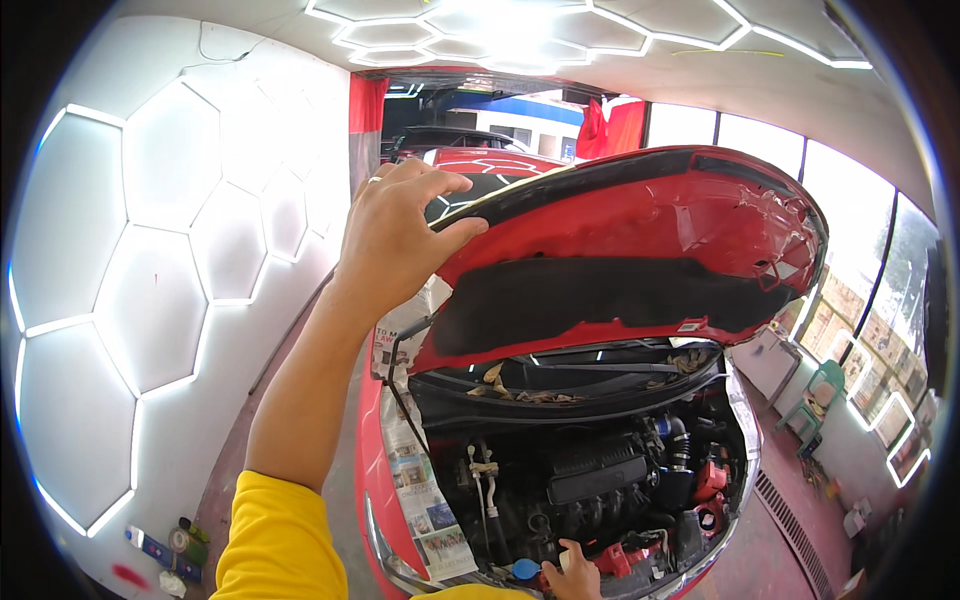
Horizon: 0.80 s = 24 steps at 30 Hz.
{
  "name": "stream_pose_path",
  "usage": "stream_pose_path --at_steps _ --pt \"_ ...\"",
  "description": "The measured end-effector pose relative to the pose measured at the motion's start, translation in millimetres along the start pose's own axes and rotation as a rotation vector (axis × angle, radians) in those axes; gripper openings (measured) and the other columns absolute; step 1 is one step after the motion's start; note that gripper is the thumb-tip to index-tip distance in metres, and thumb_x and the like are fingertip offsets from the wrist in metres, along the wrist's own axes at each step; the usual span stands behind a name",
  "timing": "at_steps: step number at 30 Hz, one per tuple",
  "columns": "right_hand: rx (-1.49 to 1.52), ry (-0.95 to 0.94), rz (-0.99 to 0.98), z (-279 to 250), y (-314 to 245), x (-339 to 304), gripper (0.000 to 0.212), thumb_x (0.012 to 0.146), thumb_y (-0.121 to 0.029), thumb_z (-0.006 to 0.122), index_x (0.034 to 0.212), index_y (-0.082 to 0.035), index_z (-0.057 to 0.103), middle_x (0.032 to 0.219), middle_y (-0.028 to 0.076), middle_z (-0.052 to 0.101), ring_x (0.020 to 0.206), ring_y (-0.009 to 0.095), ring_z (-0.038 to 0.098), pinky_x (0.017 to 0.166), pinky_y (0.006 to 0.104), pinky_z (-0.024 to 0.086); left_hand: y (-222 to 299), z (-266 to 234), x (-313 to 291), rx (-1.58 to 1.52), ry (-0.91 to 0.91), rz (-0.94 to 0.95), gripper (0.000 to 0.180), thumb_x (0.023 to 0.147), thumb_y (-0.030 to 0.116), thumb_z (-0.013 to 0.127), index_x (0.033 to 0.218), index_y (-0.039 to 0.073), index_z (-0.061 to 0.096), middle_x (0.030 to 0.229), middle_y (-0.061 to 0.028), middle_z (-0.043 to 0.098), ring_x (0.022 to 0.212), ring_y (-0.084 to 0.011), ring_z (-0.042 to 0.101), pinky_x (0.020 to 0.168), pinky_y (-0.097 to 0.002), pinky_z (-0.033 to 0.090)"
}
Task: The person applies white masking tape along the edges of a red car's open hood. They use both hands to unroll the tape, press it onto the surface, and tear off segments to cover the perimeter of the hood and the windshield area.
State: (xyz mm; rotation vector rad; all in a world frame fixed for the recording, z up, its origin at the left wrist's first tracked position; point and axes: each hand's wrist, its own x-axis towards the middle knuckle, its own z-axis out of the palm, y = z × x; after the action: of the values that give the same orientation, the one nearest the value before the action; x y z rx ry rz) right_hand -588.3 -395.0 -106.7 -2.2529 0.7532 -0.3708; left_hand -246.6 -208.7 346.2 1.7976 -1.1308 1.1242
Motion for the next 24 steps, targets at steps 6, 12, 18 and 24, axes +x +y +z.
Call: stream_pose_path --at_steps 6,12,18,24 --pt "-0.075 -0.041 0.080 10.7 11.0 -16.5 0.062 0.097 -0.041 0.074 0.152 -0.021 0.055 0.104 0.030 0.077 0.095 0.054 0.074 0.081 0.0624 0.059 -7.4 15.9 6.0 -0.036 0.033 0.040 0.017 0.093 0.018 0.085 0.106 0.007 0.084 0.107 -0.0120 0.078 0.105 -0.0312 0.072 0.098 -0.0454 0.053" --pt "-0.011 0.020 0.105 8.7 26.9 -7.9 0.069 0.095 -0.028 0.080 0.155 -0.006 0.053 0.101 0.024 0.079 0.089 0.040 0.078 0.080 0.0508 0.061 2.0 11.3 -2.7 -0.107 0.277 0.034 0.021 0.093 0.011 0.083 0.113 0.006 0.079 0.104 -0.0092 0.076 0.099 -0.0265 0.072 0.092 -0.0413 0.053" --pt "0.641 0.199 -0.088 -62.3 -66.5 40.3 0.034 0.106 -0.011 0.071 0.134 0.005 0.062 0.102 0.010 0.079 0.096 0.014 0.077 0.080 0.0295 0.059 43.0 20.8 -113.8 -0.488 0.263 -0.076 0.024 0.085 0.007 0.091 0.106 0.005 0.081 0.093 -0.0086 0.076 0.085 -0.0238 0.073 0.079 -0.0356 0.055" --pt "0.501 0.178 -0.407 -143.1 -171.5 67.5 0.039 0.107 -0.015 0.070 0.142 -0.001 0.064 0.102 0.004 0.078 0.099 0.016 0.071 0.100 0.0349 0.049 96.6 52.6 -183.1 -0.697 -0.213 -0.012 0.033 0.079 0.012 0.098 0.108 0.008 0.083 0.100 -0.0077 0.075 0.089 -0.0258 0.072 0.079 -0.0372 0.056"
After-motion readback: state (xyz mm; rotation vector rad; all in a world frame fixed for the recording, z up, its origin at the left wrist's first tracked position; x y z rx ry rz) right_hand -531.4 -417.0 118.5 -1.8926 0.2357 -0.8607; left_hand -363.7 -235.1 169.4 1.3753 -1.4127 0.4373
